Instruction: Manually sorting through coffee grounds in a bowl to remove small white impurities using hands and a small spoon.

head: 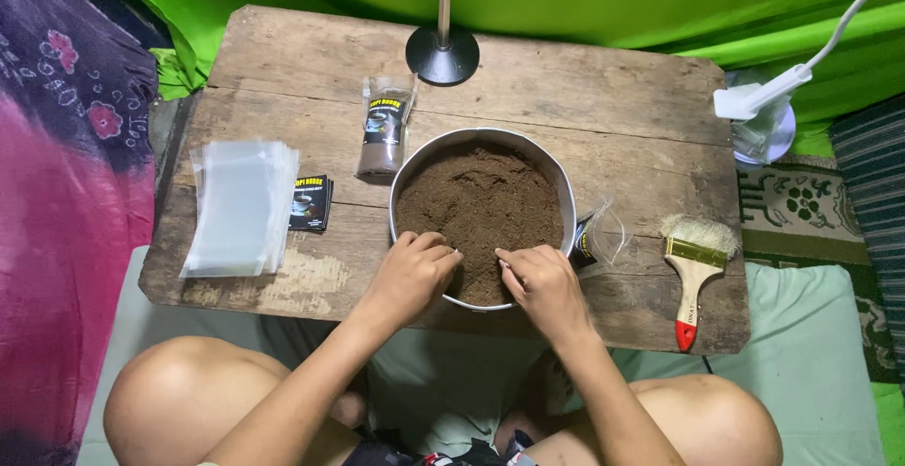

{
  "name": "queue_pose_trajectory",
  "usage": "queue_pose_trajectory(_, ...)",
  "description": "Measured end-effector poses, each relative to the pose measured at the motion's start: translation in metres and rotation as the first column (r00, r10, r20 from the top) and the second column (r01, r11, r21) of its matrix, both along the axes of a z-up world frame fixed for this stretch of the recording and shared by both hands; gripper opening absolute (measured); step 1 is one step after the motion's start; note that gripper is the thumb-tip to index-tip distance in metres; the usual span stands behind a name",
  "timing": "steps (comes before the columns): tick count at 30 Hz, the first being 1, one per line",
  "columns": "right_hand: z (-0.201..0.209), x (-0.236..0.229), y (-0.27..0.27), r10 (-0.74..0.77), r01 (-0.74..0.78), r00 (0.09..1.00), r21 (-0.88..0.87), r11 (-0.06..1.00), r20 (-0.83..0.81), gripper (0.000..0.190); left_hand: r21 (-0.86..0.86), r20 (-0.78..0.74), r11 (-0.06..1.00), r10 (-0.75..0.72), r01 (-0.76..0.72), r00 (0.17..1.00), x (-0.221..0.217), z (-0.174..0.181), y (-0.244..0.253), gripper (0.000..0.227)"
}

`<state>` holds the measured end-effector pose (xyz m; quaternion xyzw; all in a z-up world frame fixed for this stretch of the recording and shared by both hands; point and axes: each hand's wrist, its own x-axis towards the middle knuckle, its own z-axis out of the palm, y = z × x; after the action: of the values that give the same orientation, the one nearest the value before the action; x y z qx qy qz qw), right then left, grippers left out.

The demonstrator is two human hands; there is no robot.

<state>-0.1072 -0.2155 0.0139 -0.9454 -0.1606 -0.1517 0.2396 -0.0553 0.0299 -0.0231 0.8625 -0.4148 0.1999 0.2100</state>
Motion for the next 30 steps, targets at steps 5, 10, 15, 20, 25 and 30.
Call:
queue_pose_trajectory(5, -0.001, 0.013, 0.003, -0.024, 0.024, 0.998, -0.005, 1.0, 0.055, 0.019, -0.025, 0.039, 0.998, 0.052, -0.051, 0.998, 0.015, 0.009, -0.008, 0.013)
queue_pose_trajectory(10, -0.004, 0.027, 0.004, -0.042, 0.044, 0.997, -0.018, 0.999, 0.062, 0.019, 0.0, -0.093, 0.998, 0.065, -0.065, 0.994, 0.029, 0.013, -0.014, 0.016)
queue_pose_trajectory(15, -0.01, 0.047, 0.006, -0.056, 0.059, 0.995, -0.038, 0.998, 0.08, 0.019, 0.021, -0.226, 0.991, 0.134, -0.132, 0.965, 0.048, 0.01, -0.025, 0.019)
queue_pose_trajectory(20, -0.005, 0.072, 0.012, -0.116, 0.121, 0.987, -0.034, 0.992, 0.113, 0.02, -0.036, -0.203, 0.982, 0.177, -0.188, 0.963, 0.078, 0.026, -0.035, 0.015)
queue_pose_trajectory(25, -0.001, 0.088, 0.014, -0.212, 0.21, 0.97, 0.027, 0.977, 0.115, 0.02, -0.114, -0.18, 0.946, 0.28, -0.303, 0.943, 0.109, 0.011, -0.029, 0.012)
queue_pose_trajectory(30, -0.012, 0.087, 0.01, -0.257, 0.259, 0.965, -0.054, 0.964, 0.049, 0.016, -0.045, -0.143, 0.948, 0.306, -0.315, 0.941, 0.105, 0.003, -0.026, 0.01)
